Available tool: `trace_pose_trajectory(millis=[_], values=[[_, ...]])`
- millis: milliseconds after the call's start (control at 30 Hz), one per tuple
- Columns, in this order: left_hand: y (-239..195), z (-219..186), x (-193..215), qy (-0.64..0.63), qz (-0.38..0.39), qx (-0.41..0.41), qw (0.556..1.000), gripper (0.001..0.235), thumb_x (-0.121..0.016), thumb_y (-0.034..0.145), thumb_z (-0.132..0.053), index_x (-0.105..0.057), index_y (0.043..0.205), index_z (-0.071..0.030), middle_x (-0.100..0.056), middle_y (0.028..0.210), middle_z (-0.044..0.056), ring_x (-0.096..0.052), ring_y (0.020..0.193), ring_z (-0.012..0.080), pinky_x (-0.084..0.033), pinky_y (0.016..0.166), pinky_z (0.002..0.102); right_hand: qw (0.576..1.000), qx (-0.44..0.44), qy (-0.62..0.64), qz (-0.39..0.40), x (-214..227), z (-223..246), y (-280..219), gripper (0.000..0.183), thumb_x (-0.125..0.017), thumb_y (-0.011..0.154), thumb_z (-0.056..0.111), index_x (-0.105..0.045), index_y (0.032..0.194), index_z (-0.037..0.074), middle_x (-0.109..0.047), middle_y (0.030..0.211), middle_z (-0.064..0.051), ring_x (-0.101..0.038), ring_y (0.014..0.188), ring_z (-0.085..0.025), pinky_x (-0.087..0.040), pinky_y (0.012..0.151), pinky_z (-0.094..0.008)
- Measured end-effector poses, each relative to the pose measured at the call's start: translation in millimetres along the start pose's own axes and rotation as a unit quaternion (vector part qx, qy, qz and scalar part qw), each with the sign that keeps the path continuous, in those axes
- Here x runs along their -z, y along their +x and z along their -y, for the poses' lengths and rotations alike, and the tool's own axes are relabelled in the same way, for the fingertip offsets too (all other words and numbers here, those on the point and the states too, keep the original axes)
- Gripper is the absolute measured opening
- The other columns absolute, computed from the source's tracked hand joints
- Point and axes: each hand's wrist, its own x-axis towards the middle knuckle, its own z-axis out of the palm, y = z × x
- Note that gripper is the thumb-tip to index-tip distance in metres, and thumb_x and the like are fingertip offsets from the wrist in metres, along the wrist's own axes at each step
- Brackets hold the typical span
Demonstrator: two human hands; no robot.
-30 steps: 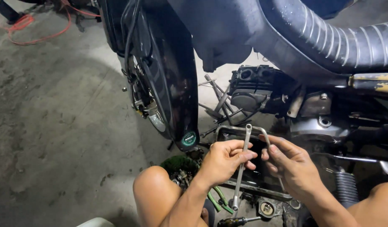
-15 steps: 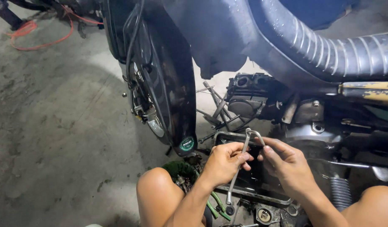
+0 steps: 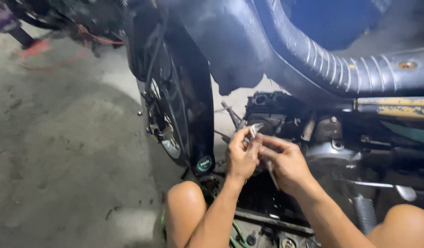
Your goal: Using a T-handle wrench and a standard wrench to loosen bolts on a motorcycle engine cylinder head.
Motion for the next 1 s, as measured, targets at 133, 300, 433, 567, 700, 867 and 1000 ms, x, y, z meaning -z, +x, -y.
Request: trace_pose_trajectory(millis=[133,300,433,567,700,867,1000], values=[[18.2,37.0,-2.0,0.008,0.005,0.062,0.998,0.026,-0.074,0.093,-0.044,-0.082,0.107,-0.024,-0.076,0.071,0.009,-0.074,0.066,0.0192,-0.055,0.057,0.029,0.975,0.059,-0.216,-0.013,-3.7,-13.8,9.0,0.022,-0.081,0.08,0.009,-0.085,0.102,0.013,-0.08,0.089,-0.012,-0.077,0.084,-0.024,-0.062,0.078,-0.039],[17.7,57.7,2.7,0.024,-0.056,0.123,0.991,0.023,-0.067,0.095,-0.04,-0.08,0.094,-0.021,-0.074,0.07,0.005,-0.068,0.066,0.0162,-0.05,0.057,0.029,0.997,0.041,0.002,-0.071,-9.6,-64.8,12.1,0.029,-0.08,0.075,-0.005,-0.077,0.103,0.003,-0.072,0.088,-0.012,-0.066,0.08,-0.019,-0.058,0.067,-0.034],[2.4,22.8,6.6,0.004,-0.049,0.104,0.993,0.022,-0.064,0.093,-0.032,-0.078,0.104,-0.019,-0.077,0.081,0.011,-0.074,0.074,0.0226,-0.057,0.061,0.036,0.987,-0.037,0.15,-0.04,-6.6,-56.1,-3.7,0.029,-0.072,0.09,0.003,-0.07,0.119,0.002,-0.065,0.101,-0.011,-0.069,0.086,-0.023,-0.063,0.065,-0.037],[0.1,27.7,1.6,-0.192,-0.039,0.127,0.972,0.024,-0.052,0.1,-0.017,-0.072,0.108,-0.007,-0.068,0.084,0.004,-0.059,0.07,0.0094,-0.047,0.058,0.019,0.986,-0.099,0.068,0.114,11.8,-60.1,-2.3,0.021,-0.058,0.102,0.021,-0.065,0.112,0.004,-0.064,0.084,-0.011,-0.062,0.066,-0.02,-0.055,0.055,-0.034],[-1.9,28.9,15.0,-0.052,0.003,0.0,0.999,0.038,-0.044,0.101,-0.018,-0.063,0.129,-0.002,-0.078,0.118,0.011,-0.076,0.113,0.0185,-0.059,0.094,0.028,0.962,-0.001,-0.241,0.129,16.0,-37.9,-19.5,0.033,-0.056,0.104,0.024,-0.073,0.082,0.006,-0.064,0.065,-0.005,-0.05,0.052,-0.015,-0.041,0.049,-0.03],[-0.9,38.1,16.4,-0.13,0.01,-0.024,0.991,0.043,-0.043,0.105,-0.021,-0.051,0.141,0.0,-0.072,0.123,0.021,-0.078,0.092,0.0274,-0.062,0.069,0.029,0.941,0.031,-0.334,-0.035,30.5,-41.7,-25.0,0.02,-0.061,0.099,0.028,-0.078,0.098,0.018,-0.074,0.077,0.002,-0.063,0.068,-0.013,-0.048,0.064,-0.031],[-12.9,2.0,32.5,0.062,-0.043,-0.104,0.992,0.036,-0.053,0.103,-0.033,-0.072,0.119,-0.008,-0.079,0.082,0.002,-0.067,0.058,0.009,-0.055,0.065,0.026,0.886,0.036,-0.455,-0.08,36.9,-30.8,-43.0,0.038,-0.058,0.096,0.042,-0.072,0.131,0.039,-0.08,0.072,0.004,-0.072,0.061,-0.017,-0.053,0.067,-0.034]])
